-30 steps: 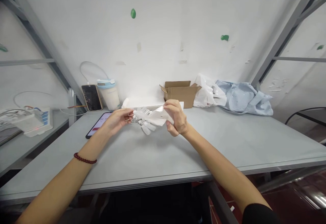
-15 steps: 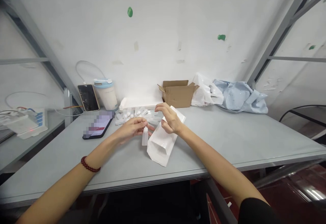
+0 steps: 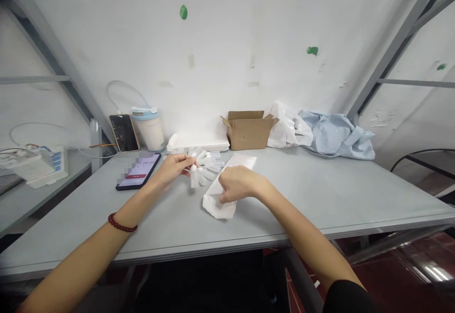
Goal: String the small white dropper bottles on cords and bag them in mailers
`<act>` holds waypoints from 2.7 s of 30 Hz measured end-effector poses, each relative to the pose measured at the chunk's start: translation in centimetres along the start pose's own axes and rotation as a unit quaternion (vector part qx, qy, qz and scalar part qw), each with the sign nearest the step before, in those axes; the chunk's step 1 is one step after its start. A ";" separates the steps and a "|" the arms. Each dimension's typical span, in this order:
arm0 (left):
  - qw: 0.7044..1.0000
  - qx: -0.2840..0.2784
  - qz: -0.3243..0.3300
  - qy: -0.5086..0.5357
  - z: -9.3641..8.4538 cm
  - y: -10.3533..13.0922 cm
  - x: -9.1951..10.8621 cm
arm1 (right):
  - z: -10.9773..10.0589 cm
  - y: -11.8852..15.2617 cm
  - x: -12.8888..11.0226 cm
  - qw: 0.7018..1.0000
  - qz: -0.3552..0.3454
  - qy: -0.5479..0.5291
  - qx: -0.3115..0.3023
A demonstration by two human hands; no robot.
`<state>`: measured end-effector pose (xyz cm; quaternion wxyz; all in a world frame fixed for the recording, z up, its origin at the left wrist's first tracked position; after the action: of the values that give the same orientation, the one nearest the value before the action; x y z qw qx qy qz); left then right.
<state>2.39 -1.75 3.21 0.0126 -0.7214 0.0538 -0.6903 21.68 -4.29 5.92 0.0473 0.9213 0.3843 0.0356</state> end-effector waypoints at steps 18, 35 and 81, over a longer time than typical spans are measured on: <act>0.998 0.052 -0.002 0.028 -0.5 0.0 0.5 | -2.2 1.7 8.1 0.895 0.055 -0.375 0.234; 0.977 0.048 0.183 0.096 -0.2 1.4 2.1 | 0.7 -2.8 3.5 0.900 0.079 -0.359 0.235; 0.744 -0.087 0.383 -0.540 3.2 2.1 -0.8 | 1.4 -2.7 1.1 0.924 -0.021 -0.334 0.184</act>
<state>5.43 -3.98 2.12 0.2400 -0.8905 0.3693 -0.1144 20.70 -1.66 4.23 0.0036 0.8641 0.3650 -0.3466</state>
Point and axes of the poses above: each hand's wrist, its own y-axis away from the middle knuckle, its own z-axis out of the palm, x = y × z, the point moved 2 cm from there along -y, towards the middle knuckle, and after that the axes turned 7 degrees about y, right-handed, at the moved point
